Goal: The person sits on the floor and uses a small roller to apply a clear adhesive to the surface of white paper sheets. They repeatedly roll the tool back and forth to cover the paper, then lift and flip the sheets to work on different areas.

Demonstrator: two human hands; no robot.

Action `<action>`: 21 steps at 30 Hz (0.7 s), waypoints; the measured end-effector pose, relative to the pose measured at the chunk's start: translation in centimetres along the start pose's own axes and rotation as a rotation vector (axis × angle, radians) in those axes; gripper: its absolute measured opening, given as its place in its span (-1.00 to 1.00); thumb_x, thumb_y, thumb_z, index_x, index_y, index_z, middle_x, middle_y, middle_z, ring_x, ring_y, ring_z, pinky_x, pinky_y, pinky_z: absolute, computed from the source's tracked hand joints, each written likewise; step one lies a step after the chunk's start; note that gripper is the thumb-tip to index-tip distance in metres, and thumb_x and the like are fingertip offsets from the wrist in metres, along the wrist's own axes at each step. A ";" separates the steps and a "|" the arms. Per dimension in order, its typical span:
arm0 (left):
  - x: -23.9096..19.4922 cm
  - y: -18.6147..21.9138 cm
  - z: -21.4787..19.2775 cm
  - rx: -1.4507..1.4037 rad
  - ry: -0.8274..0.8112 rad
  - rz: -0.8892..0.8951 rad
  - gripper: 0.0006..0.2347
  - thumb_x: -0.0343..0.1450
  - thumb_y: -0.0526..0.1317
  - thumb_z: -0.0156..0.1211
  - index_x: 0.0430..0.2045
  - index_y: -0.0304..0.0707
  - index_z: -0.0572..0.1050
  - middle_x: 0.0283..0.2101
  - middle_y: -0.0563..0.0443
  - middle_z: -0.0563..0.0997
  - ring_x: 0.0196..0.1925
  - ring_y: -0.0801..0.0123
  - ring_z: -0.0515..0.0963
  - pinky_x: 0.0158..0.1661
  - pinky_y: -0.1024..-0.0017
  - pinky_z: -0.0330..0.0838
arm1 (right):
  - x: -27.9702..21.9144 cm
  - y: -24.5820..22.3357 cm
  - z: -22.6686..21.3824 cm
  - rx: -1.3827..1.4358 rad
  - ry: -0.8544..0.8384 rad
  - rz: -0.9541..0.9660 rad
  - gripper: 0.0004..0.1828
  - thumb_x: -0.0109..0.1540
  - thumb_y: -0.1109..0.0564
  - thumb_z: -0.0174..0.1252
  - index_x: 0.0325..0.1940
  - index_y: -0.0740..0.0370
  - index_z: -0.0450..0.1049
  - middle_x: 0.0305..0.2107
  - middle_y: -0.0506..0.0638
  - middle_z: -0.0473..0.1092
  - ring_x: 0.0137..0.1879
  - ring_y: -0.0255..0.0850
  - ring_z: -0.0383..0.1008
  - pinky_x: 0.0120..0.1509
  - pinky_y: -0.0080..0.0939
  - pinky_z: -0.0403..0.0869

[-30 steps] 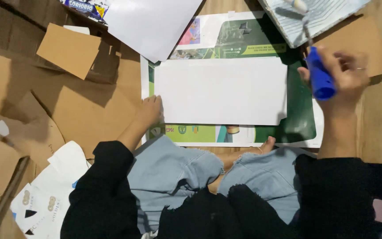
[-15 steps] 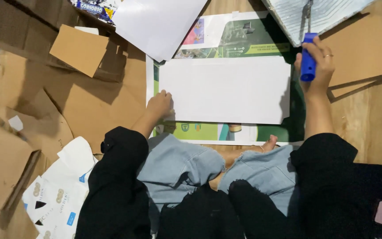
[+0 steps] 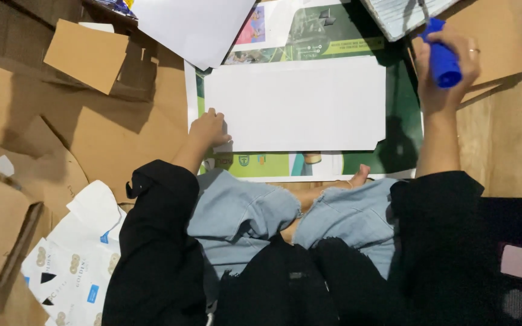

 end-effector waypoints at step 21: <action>-0.7 -1.6 0.6 -0.138 -0.175 -0.013 -0.44 0.27 0.10 0.11 0.04 -0.27 0.25 0.16 -0.08 0.16 0.04 0.04 0.40 -0.14 0.07 0.38 | -4.4 -5.8 -10.8 0.057 0.607 0.098 -0.78 0.22 0.20 0.19 -0.46 0.39 0.41 -0.58 0.21 0.46 -0.47 -0.05 0.56 -0.38 -0.15 0.58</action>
Point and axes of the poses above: each hand's wrist, its own x-axis towards the middle knuckle, its own z-axis out of the palm, y = z × x, the point moved 10 cm from there along x, towards the middle knuckle
